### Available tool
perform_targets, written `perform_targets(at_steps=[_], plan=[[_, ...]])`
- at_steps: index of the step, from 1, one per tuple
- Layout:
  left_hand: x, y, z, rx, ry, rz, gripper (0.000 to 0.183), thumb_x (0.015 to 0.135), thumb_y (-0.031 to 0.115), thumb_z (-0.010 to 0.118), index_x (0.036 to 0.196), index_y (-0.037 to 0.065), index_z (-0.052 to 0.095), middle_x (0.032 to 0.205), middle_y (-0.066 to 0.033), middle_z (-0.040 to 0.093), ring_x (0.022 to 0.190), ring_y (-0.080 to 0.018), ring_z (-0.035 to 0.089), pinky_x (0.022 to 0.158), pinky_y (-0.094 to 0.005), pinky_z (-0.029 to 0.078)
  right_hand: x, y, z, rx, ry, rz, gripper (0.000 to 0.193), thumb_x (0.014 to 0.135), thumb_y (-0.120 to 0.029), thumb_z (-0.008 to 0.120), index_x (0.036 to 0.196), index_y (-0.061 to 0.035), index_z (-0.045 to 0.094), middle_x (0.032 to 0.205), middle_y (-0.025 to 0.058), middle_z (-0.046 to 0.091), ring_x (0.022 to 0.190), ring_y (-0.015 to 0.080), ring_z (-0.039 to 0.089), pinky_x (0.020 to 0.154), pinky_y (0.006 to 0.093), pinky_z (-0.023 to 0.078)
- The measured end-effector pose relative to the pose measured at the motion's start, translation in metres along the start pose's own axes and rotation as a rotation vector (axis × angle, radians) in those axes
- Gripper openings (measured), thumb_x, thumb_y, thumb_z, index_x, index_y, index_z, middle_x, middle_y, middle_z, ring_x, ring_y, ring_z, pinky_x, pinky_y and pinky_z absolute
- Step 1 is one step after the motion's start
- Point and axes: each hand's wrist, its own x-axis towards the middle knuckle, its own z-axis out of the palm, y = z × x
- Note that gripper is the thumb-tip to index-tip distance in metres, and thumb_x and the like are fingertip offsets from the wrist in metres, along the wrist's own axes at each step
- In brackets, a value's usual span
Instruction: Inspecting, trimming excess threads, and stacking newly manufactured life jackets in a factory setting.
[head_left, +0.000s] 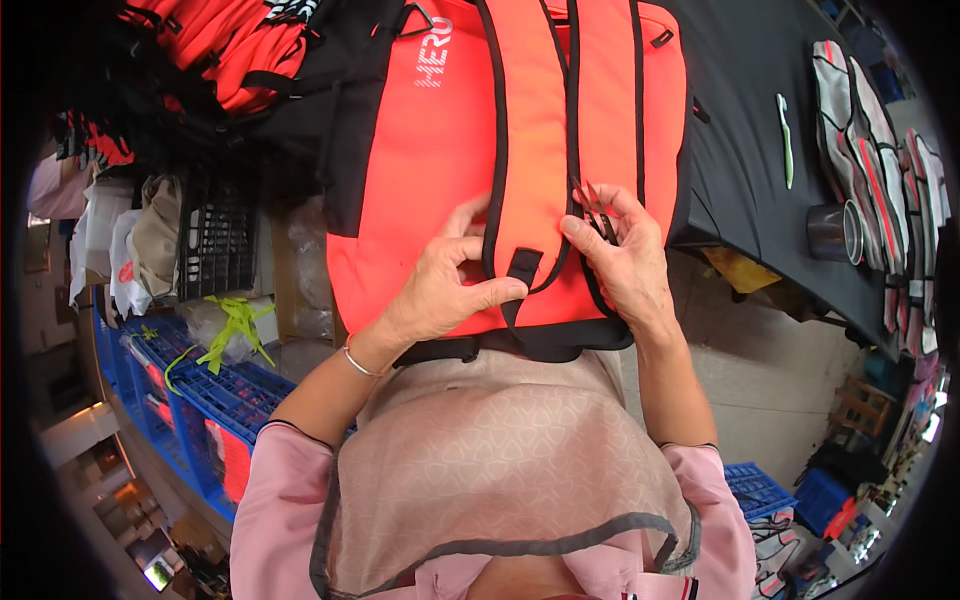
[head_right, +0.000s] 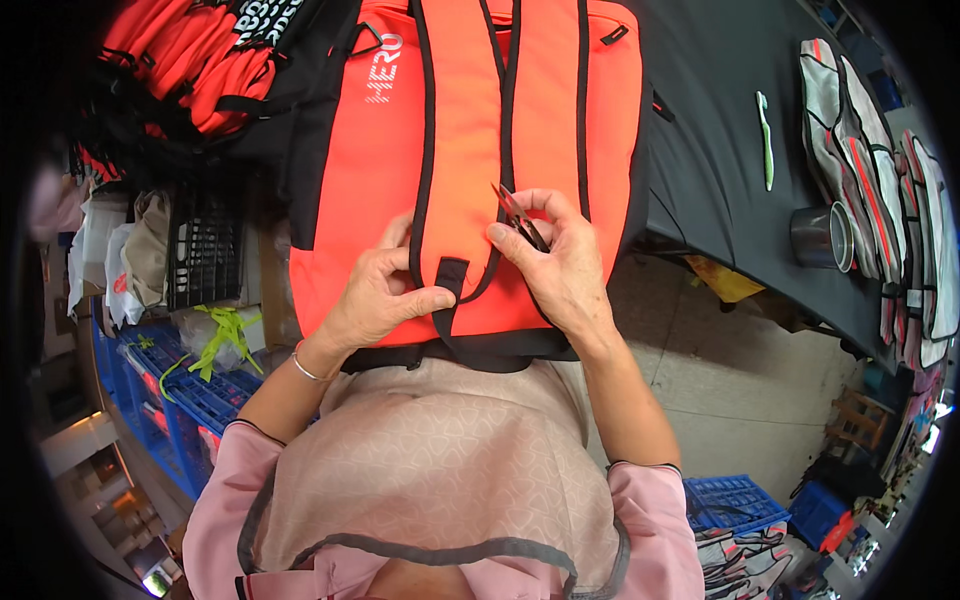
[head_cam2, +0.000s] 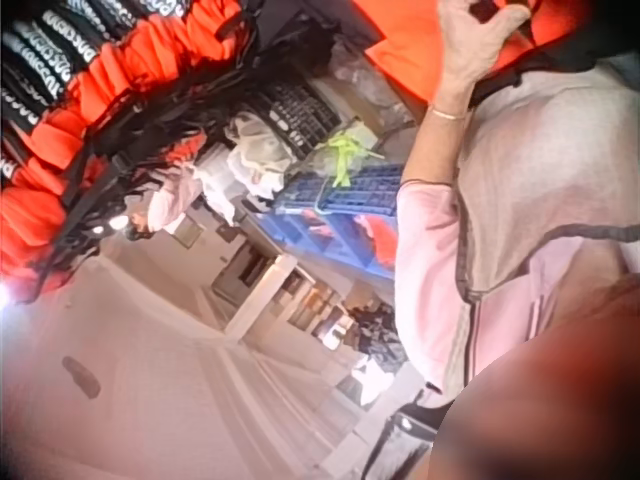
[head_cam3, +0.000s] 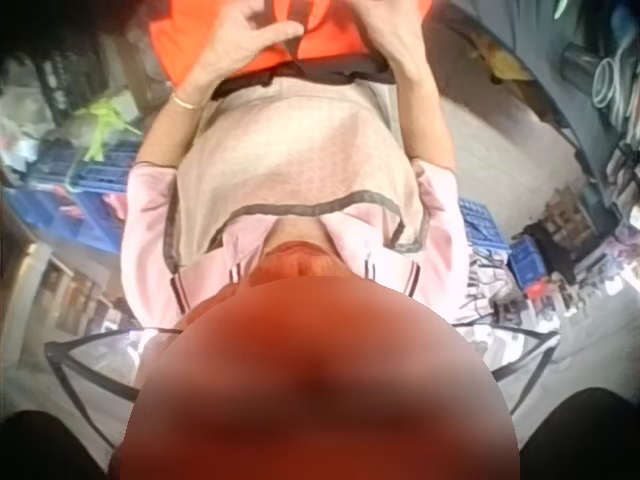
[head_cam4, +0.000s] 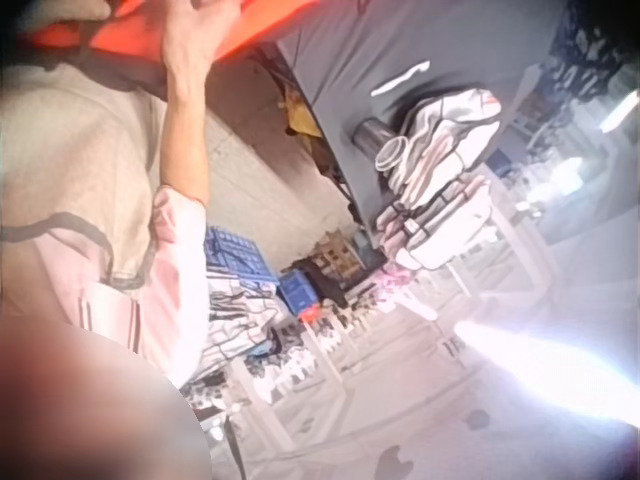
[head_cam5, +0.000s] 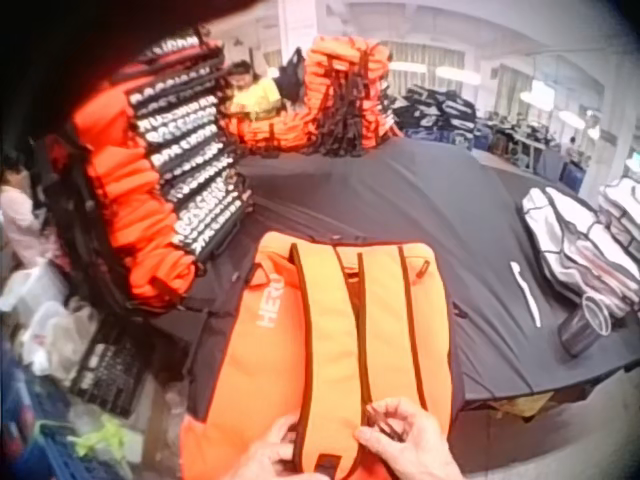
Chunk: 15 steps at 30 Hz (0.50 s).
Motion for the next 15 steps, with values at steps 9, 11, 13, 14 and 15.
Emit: perform_targets(at_steps=[9,11,13,14,15], plan=[[0.028,0.005,-0.014,0.724,0.069,0.718,0.035,0.065,0.002,0.081,0.098,0.012,0.077,0.126,-0.0006,0.066,0.14,-0.0331,0.041,0.117,-0.048,0.03,0.008,0.003,0.004,-0.005,0.014,-0.101,0.026,0.087,-0.009,0.074,0.106,0.0,0.059,0.067,-0.0028,0.059,0.062,0.0026,0.048,0.057,0.0215,0.037],[0.028,-0.004,-0.013,0.717,0.069,0.73,0.033,0.065,0.003,0.082,0.096,0.012,0.077,0.123,0.0002,0.067,0.135,-0.0312,0.046,0.114,-0.0469,0.034,0.006,0.004,0.003,-0.028,0.025,-0.107,0.026,0.087,-0.009,0.075,0.106,-0.0001,0.059,0.066,-0.0025,0.058,0.061,0.0026,0.047,0.057,0.0219,0.037],[0.029,-0.007,-0.011,0.712,0.073,0.741,0.031,0.064,0.004,0.083,0.093,0.012,0.077,0.119,0.0009,0.068,0.13,-0.0293,0.051,0.111,-0.0458,0.038,0.004,0.004,0.001,-0.053,0.033,-0.113,0.027,0.087,-0.009,0.075,0.107,-0.0003,0.059,0.065,-0.0022,0.058,0.06,0.0025,0.047,0.056,0.0223,0.036],[0.029,-0.007,-0.009,0.689,0.084,0.737,0.028,0.066,0.006,0.083,0.092,0.011,0.076,0.117,0.0004,0.068,0.121,-0.0278,0.055,0.104,-0.0441,0.042,0.001,0.004,-0.001,-0.118,0.038,-0.113,0.027,0.087,-0.009,0.075,0.107,-0.0002,0.059,0.064,-0.0018,0.057,0.06,0.003,0.047,0.057,0.0222,0.037],[0.028,-0.007,-0.007,0.666,0.095,0.732,0.026,0.067,0.008,0.083,0.092,0.01,0.076,0.115,-0.0001,0.069,0.113,-0.0263,0.059,0.098,-0.0424,0.045,-0.002,0.002,-0.003,-0.184,0.043,-0.113,0.028,0.086,-0.009,0.075,0.108,-0.0002,0.059,0.062,-0.0015,0.057,0.06,0.0034,0.048,0.057,0.0221,0.038]])
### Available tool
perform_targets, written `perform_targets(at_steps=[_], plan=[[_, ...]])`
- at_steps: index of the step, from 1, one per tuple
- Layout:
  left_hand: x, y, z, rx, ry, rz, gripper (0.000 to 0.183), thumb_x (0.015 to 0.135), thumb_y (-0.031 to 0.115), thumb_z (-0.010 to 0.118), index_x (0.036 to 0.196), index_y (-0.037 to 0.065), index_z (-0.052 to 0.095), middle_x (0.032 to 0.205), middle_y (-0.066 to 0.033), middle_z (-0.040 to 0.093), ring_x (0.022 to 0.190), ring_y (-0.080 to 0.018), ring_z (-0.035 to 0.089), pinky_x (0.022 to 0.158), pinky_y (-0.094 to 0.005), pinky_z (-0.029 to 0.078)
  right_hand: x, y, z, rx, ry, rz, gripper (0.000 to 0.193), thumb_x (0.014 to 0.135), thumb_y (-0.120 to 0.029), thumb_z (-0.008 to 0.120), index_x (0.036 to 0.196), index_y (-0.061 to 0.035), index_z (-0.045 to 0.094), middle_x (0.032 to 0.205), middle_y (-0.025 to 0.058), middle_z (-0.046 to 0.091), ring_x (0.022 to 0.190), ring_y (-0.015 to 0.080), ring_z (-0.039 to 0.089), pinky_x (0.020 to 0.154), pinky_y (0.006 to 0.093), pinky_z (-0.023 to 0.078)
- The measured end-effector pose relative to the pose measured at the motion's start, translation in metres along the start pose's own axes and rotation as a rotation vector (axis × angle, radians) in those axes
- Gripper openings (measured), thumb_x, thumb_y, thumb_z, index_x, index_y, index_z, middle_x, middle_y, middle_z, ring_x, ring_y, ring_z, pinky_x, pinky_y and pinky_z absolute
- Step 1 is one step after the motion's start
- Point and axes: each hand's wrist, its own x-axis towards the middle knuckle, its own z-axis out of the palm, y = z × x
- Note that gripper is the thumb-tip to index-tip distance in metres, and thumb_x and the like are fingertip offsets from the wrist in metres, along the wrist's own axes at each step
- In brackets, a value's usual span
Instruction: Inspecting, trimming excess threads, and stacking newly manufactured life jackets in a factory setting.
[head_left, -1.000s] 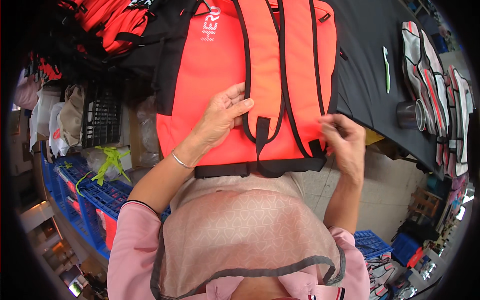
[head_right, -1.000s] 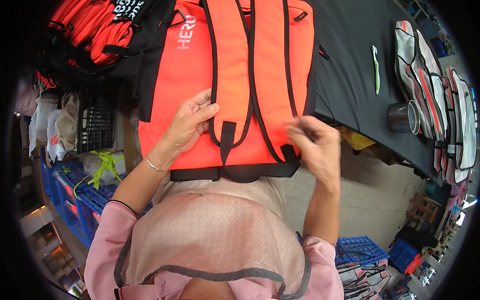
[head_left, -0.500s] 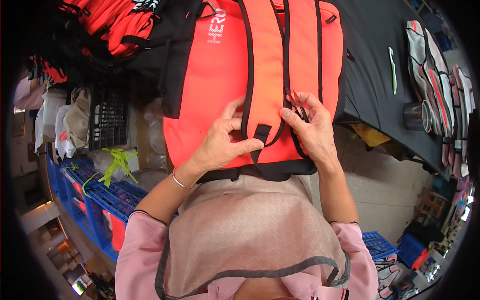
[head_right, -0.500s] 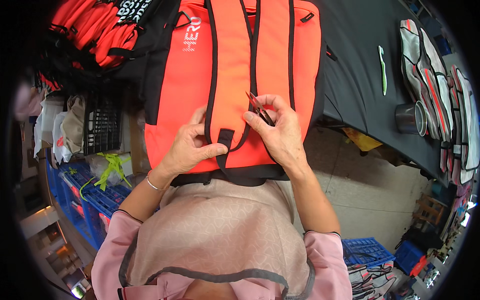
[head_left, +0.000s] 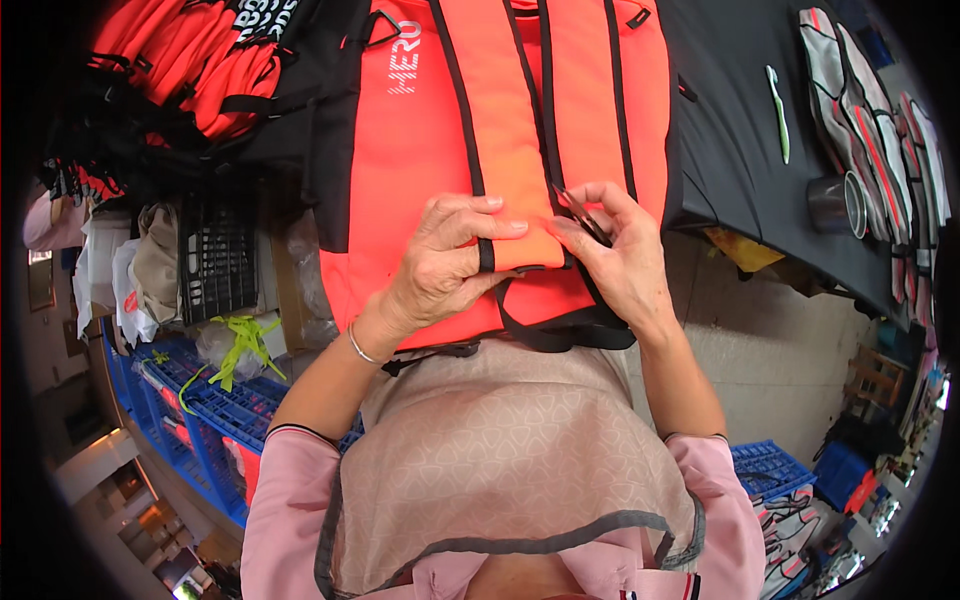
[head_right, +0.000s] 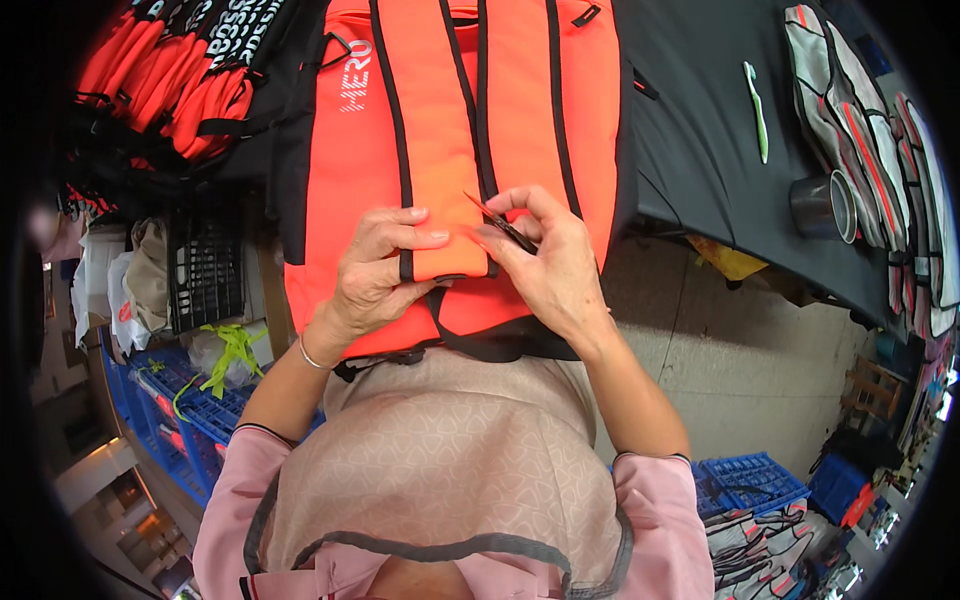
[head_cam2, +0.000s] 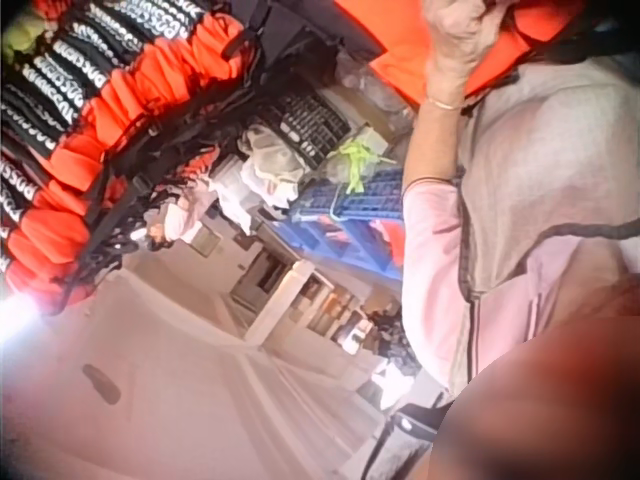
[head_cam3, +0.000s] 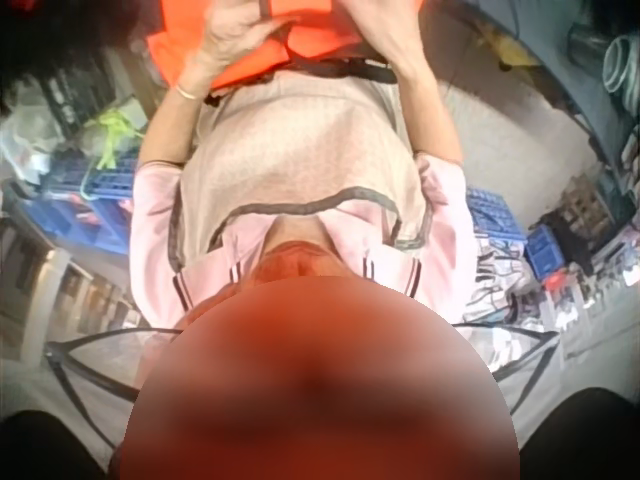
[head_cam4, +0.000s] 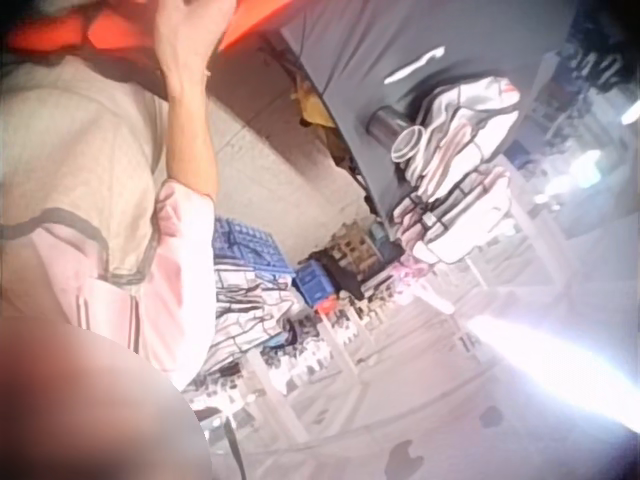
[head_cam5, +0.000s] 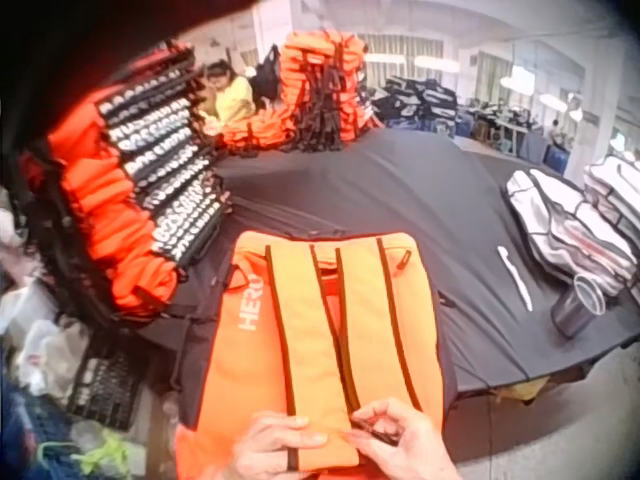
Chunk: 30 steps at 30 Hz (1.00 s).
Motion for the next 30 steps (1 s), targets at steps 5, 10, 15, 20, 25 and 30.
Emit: perform_targets(at_steps=[5,10,15,20,25,30], plan=[[0.003,0.012,0.0,-0.126,0.01,-0.262,0.016,0.083,0.018,0.077,0.093,0.005,0.073,0.099,-0.004,0.067,0.09,-0.0228,0.057,0.079,-0.0346,0.045,-0.018,-0.014,-0.008,-0.083,0.107,-0.106,0.034,0.087,-0.012,0.075,0.114,0.0007,0.058,0.075,0.0063,0.062,0.068,0.0106,0.057,0.066,0.0245,0.046],[0.006,0.02,0.007,-0.234,0.132,-0.431,0.022,0.095,0.021,0.067,0.087,0.0,0.068,0.08,-0.0063,0.058,0.075,-0.0214,0.049,0.069,-0.0327,0.042,-0.029,-0.006,-0.01,-0.354,0.183,-0.322,0.034,0.086,-0.016,0.076,0.112,0.0012,0.063,0.088,0.0135,0.066,0.077,0.0226,0.066,0.071,0.0316,0.053],[0.003,0.018,0.014,-0.253,0.161,-0.49,0.032,0.098,0.019,0.061,0.075,-0.003,0.056,0.069,-0.0075,0.043,0.068,-0.021,0.042,0.063,-0.0358,0.038,-0.025,0.001,-0.008,-0.701,0.287,-0.681,0.033,0.074,-0.017,0.083,0.101,-0.0038,0.069,0.081,0.0068,0.066,0.064,0.0219,0.058,0.056,0.033,0.048],[0.006,0.02,0.016,-0.216,0.169,-0.512,0.031,0.097,0.018,0.062,0.074,-0.002,0.057,0.067,-0.0077,0.044,0.067,-0.0217,0.043,0.062,-0.0361,0.038,-0.025,0.0,-0.004,-0.833,0.276,-0.741,0.034,0.072,-0.018,0.084,0.101,-0.0054,0.07,0.078,0.0045,0.065,0.06,0.0194,0.055,0.054,0.0303,0.046],[0.01,0.023,0.015,-0.168,0.162,-0.507,0.029,0.094,0.015,0.065,0.072,-0.002,0.058,0.064,-0.0087,0.044,0.064,-0.0232,0.044,0.06,-0.0371,0.038,-0.024,0.001,-0.003,-0.9,0.307,-0.808,0.034,0.071,-0.017,0.085,0.101,-0.0068,0.071,0.08,0.0037,0.067,0.062,0.0196,0.058,0.055,0.03,0.047],[0.011,0.023,0.016,-0.142,0.176,-0.502,0.03,0.093,0.014,0.067,0.07,-0.002,0.057,0.063,-0.01,0.045,0.062,-0.0242,0.044,0.058,-0.0381,0.038,-0.024,0.001,-0.003,-0.912,0.287,-0.8,0.034,0.07,-0.016,0.085,0.1,-0.0071,0.07,0.08,0.0033,0.067,0.062,0.0197,0.059,0.055,0.0292,0.047]])
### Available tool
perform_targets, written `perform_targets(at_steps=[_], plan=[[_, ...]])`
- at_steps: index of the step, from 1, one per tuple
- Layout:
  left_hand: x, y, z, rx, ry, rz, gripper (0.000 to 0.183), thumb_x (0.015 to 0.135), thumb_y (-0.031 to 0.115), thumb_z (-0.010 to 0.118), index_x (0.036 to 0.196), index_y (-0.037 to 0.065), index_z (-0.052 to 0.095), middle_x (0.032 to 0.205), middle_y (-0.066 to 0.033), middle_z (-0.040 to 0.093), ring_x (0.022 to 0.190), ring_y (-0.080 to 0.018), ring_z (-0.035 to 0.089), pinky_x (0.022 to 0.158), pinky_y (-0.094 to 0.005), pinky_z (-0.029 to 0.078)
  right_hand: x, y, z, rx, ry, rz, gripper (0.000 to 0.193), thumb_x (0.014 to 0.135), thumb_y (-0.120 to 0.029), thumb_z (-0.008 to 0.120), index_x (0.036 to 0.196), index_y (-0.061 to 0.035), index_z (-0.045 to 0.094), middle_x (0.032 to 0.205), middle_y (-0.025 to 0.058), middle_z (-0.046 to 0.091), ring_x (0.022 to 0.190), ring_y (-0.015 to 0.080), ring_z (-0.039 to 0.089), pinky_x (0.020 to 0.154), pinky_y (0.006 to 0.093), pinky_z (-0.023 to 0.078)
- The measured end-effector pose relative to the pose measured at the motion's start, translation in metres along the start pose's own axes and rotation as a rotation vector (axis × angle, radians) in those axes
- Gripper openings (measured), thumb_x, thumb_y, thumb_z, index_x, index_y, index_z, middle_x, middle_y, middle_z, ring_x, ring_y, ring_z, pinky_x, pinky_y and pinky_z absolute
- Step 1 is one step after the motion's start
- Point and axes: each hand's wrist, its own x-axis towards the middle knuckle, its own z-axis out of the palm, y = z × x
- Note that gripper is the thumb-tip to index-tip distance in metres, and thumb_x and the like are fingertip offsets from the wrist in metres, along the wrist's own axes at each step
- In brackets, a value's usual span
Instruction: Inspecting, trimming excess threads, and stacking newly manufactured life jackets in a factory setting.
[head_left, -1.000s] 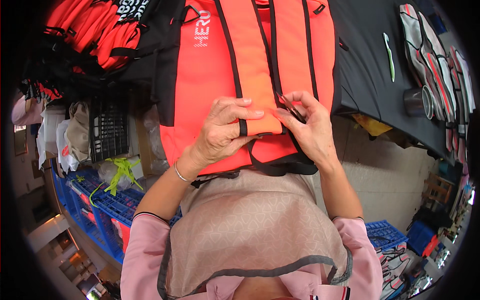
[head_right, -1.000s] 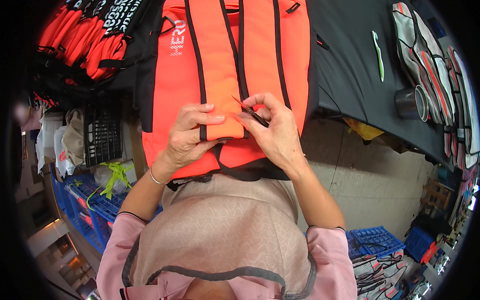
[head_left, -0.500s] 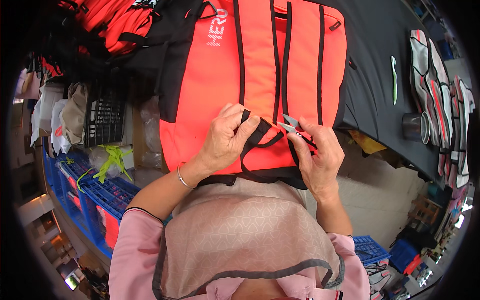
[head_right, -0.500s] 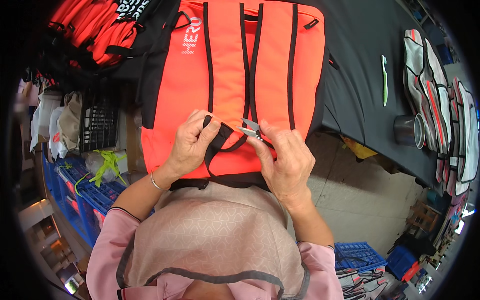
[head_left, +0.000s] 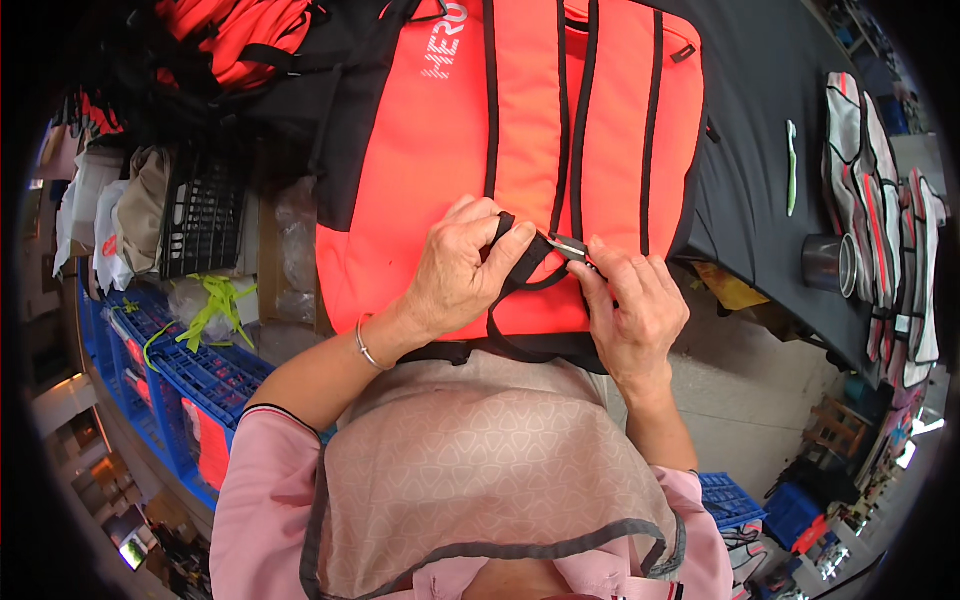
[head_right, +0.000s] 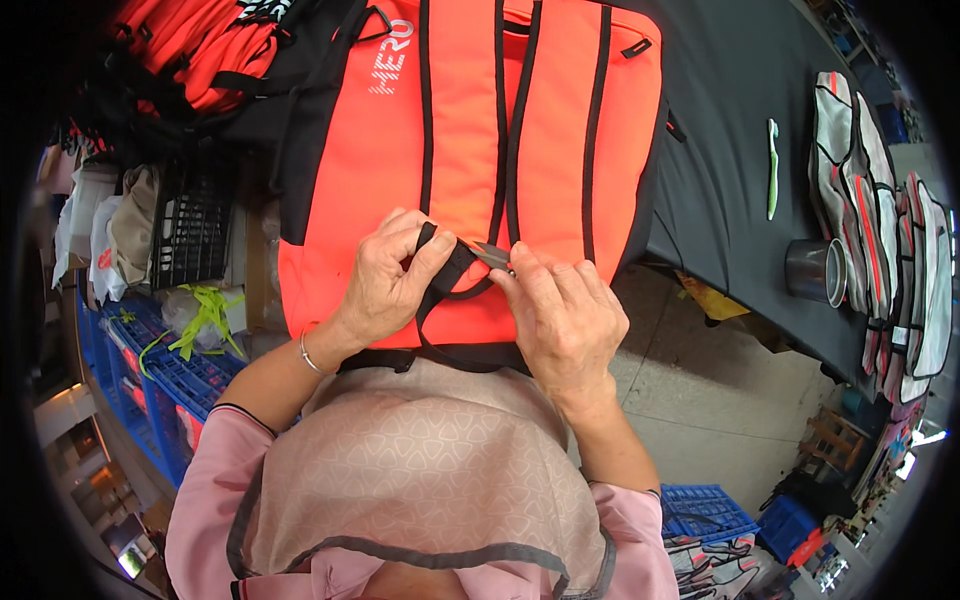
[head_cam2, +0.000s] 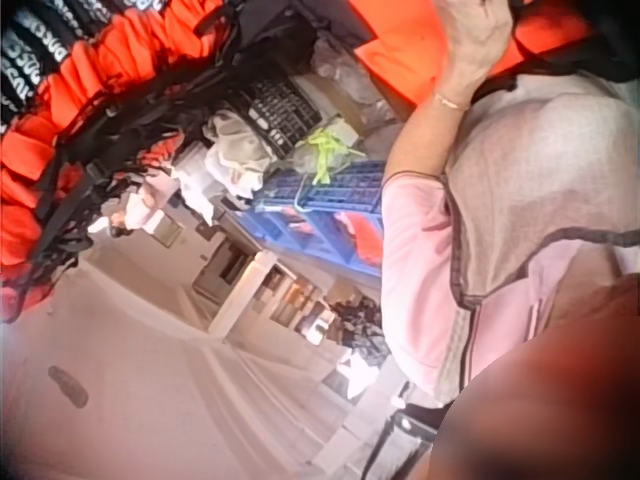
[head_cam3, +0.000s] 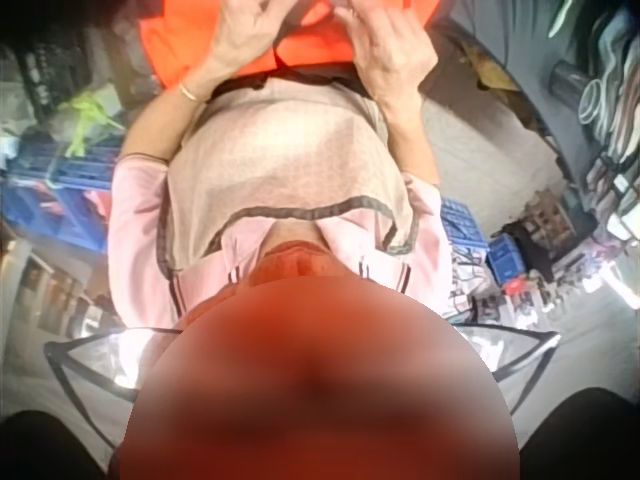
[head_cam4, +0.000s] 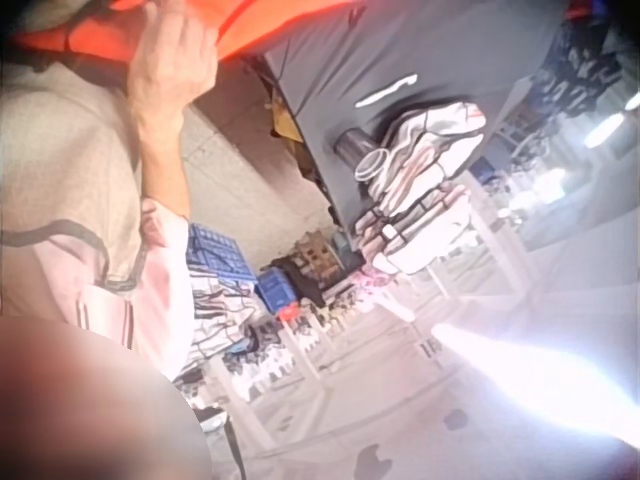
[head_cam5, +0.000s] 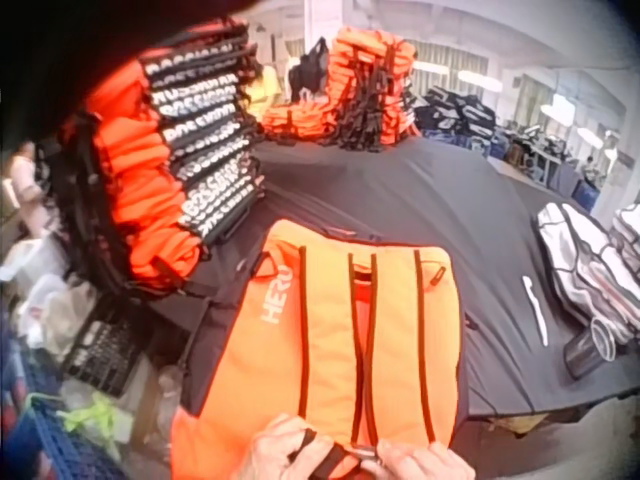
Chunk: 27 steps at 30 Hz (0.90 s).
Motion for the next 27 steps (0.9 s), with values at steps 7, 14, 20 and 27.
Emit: perform_targets(at_steps=[7,14,20,27], plan=[[0.001,-0.005,-0.001,0.004,-0.016,-0.032,0.035,0.093,0.015,0.066,0.066,-0.003,0.052,0.062,-0.0116,0.045,0.061,-0.0246,0.044,0.057,-0.0389,0.037,-0.003,0.002,-0.01,0.044,-0.062,0.016,0.034,0.069,-0.015,0.085,0.098,-0.0059,0.07,0.078,0.0028,0.067,0.059,0.0188,0.056,0.053,0.0291,0.045],[0.003,-0.003,-0.002,-0.001,-0.015,-0.045,0.035,0.094,0.015,0.065,0.066,-0.003,0.052,0.06,-0.0118,0.043,0.06,-0.0246,0.044,0.057,-0.039,0.037,-0.005,-0.002,-0.01,0.022,-0.083,-0.011,0.035,0.068,-0.015,0.085,0.099,-0.0066,0.07,0.08,0.0028,0.067,0.06,0.0181,0.056,0.053,0.0287,0.045],[0.002,-0.004,0.0,-0.01,-0.004,-0.048,0.035,0.094,0.016,0.065,0.067,-0.003,0.054,0.061,-0.0117,0.045,0.061,-0.0246,0.045,0.058,-0.039,0.038,-0.008,0.0,-0.005,0.039,-0.068,-0.039,0.035,0.069,-0.015,0.085,0.1,-0.0067,0.07,0.082,0.0032,0.068,0.061,0.018,0.057,0.054,0.0289,0.046],[0.001,-0.005,0.0,-0.01,-0.006,-0.054,0.035,0.094,0.017,0.065,0.067,-0.003,0.054,0.061,-0.0113,0.044,0.061,-0.0237,0.044,0.058,-0.0386,0.038,-0.009,0.001,-0.003,0.017,-0.06,-0.039,0.037,0.069,-0.017,0.086,0.101,-0.0069,0.07,0.083,0.0027,0.067,0.061,0.0176,0.056,0.053,0.0294,0.045]])
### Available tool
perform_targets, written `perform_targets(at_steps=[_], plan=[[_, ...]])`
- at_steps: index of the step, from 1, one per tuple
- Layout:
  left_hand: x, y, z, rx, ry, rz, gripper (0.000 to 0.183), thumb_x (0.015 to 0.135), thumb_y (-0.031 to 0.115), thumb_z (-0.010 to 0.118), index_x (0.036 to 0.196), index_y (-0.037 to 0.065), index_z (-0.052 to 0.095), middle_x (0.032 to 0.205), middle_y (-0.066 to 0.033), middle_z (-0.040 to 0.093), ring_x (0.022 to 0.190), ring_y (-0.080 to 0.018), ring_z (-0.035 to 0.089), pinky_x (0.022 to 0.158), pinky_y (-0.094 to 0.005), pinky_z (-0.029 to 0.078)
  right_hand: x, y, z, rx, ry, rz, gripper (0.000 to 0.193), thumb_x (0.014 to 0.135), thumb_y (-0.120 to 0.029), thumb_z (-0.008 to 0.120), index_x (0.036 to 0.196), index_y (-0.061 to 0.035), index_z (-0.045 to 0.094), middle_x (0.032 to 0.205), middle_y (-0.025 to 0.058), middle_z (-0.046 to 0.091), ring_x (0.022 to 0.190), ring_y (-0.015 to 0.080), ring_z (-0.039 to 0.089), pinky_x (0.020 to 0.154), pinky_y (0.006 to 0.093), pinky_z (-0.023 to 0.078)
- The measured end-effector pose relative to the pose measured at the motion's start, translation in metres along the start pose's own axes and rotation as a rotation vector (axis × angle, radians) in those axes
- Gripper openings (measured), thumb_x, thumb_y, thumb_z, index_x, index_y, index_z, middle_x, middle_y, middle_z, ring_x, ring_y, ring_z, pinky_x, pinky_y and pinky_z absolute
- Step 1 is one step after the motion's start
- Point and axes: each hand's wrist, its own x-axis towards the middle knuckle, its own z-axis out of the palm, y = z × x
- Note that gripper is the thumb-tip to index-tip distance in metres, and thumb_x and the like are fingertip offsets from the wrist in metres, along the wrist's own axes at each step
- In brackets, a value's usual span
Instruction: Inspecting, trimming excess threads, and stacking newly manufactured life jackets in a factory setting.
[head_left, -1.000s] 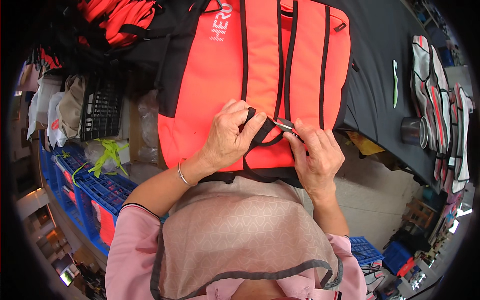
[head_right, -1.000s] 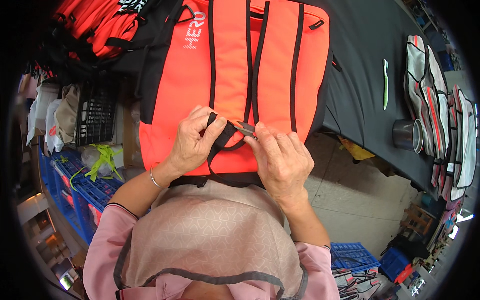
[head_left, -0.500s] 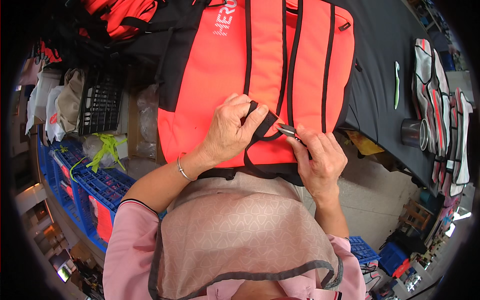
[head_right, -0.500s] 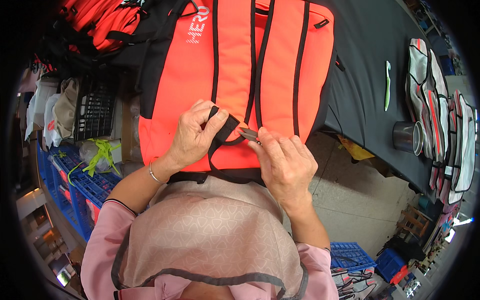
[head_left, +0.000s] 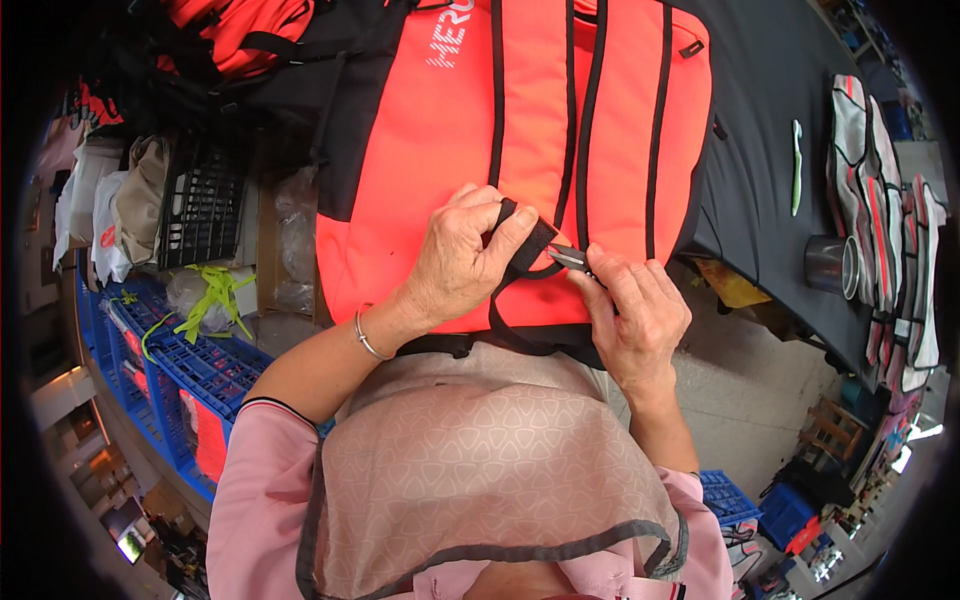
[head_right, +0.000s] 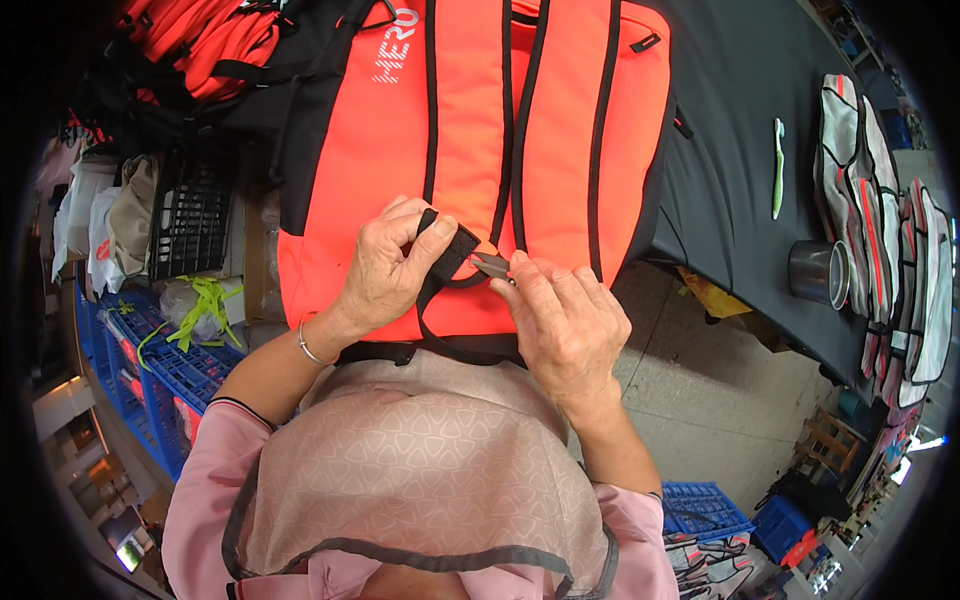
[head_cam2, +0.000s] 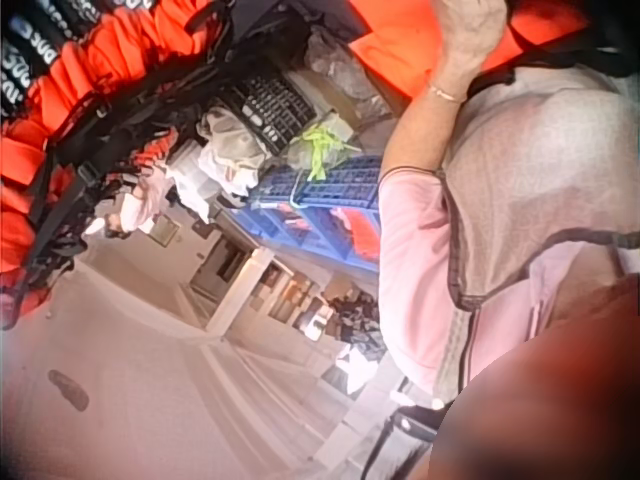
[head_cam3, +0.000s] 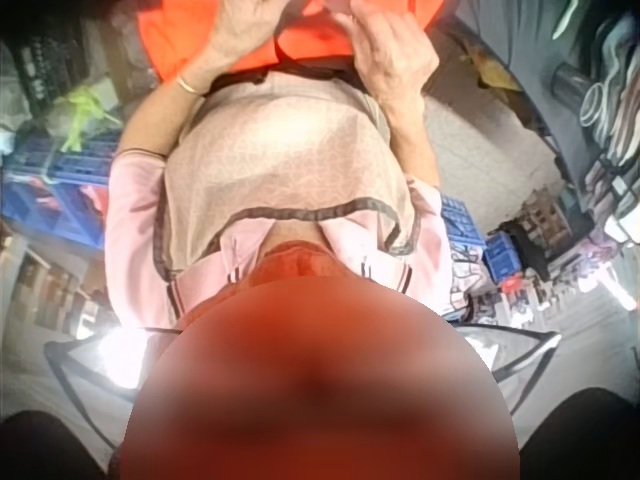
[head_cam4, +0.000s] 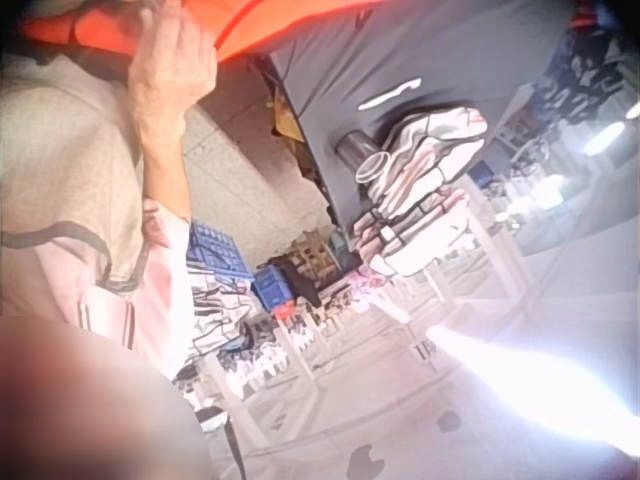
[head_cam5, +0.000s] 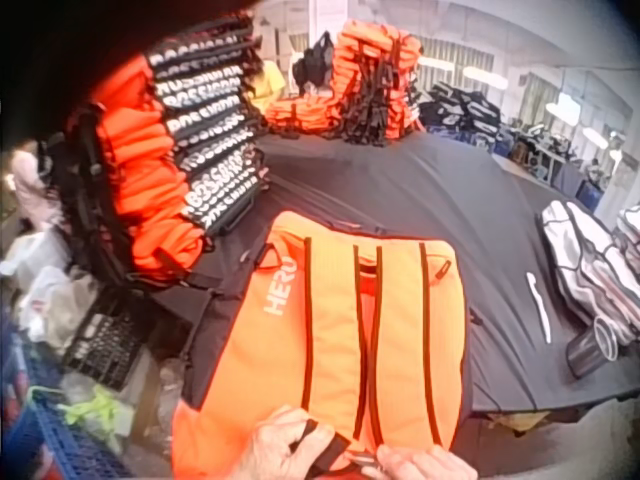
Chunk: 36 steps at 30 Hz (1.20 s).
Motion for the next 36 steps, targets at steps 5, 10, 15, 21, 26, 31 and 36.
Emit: perform_targets(at_steps=[5,10,15,21,26,31,36], plan=[[-0.001,-0.003,0.001,-0.008,-0.001,-0.002,0.035,0.095,0.017,0.064,0.067,-0.003,0.055,0.061,-0.0101,0.044,0.061,-0.0227,0.043,0.058,-0.0379,0.037,0.001,-0.011,-0.001,-0.116,-0.002,-0.007,0.036,0.071,-0.02,0.084,0.102,-0.0064,0.07,0.084,0.0023,0.067,0.061,0.017,0.056,0.052,0.0297,0.045],[-0.002,0.001,0.0,-0.043,0.001,-0.043,0.033,0.095,0.017,0.064,0.069,-0.002,0.057,0.062,-0.0088,0.046,0.062,-0.0218,0.043,0.058,-0.0369,0.037,-0.001,-0.019,0.003,-0.162,0.028,0.05,0.032,0.074,-0.019,0.082,0.101,-0.0067,0.07,0.083,0.0017,0.067,0.061,0.0173,0.056,0.051,0.0312,0.044],[-0.005,-0.002,0.001,-0.068,0.014,-0.025,0.031,0.095,0.018,0.064,0.072,-0.002,0.059,0.062,-0.0077,0.045,0.063,-0.0205,0.042,0.06,-0.0351,0.038,0.003,-0.014,-0.001,0.17,-0.048,0.272,0.022,0.077,-0.011,0.081,0.094,-0.0023,0.07,0.077,0.0059,0.068,0.063,0.0187,0.061,0.058,0.0293,0.048],[-0.005,-0.009,0.0,-0.054,-0.019,-0.038,0.035,0.096,0.018,0.063,0.069,-0.002,0.054,0.062,-0.0076,0.041,0.063,-0.0206,0.04,0.06,-0.0355,0.037,0.006,-0.003,-0.011,0.777,-0.137,0.781,0.011,0.088,-0.002,0.072,0.096,0.0038,0.07,0.084,0.0046,0.07,0.078,0.008,0.063,0.074,0.0218,0.05],[-0.003,-0.006,0.003,-0.073,0.013,-0.031,0.037,0.096,0.019,0.063,0.068,-0.002,0.053,0.061,-0.008,0.041,0.063,-0.0207,0.04,0.059,-0.0364,0.036,0.012,-0.018,0.001,0.651,-0.068,0.599,0.045,0.072,-0.012,0.087,0.111,-0.0028,0.066,0.094,0.0071,0.067,0.082,0.0136,0.066,0.074,0.0267,0.054],[-0.003,-0.004,0.002,-0.052,0.007,-0.032,0.038,0.097,0.023,0.063,0.069,-0.002,0.056,0.061,-0.0081,0.042,0.063,-0.0207,0.04,0.06,-0.0365,0.037,0.009,-0.021,0.02,0.387,-0.06,0.233,0.033,0.068,0.007,0.074,0.099,-0.0039,0.068,0.088,0.0099,0.062,0.069,0.0247,0.065,0.059,0.0357,0.051],[-0.005,-0.007,0.004,-0.071,-0.015,-0.023,0.039,0.097,0.025,0.064,0.069,-0.002,0.055,0.062,-0.0082,0.041,0.064,-0.0198,0.039,0.06,-0.0364,0.036,0.017,-0.012,0.021,0.271,-0.067,0.179,0.022,0.073,0.008,0.066,0.092,-0.0025,0.061,0.081,0.0107,0.057,0.065,0.029,0.059,0.056,0.0382,0.047]])
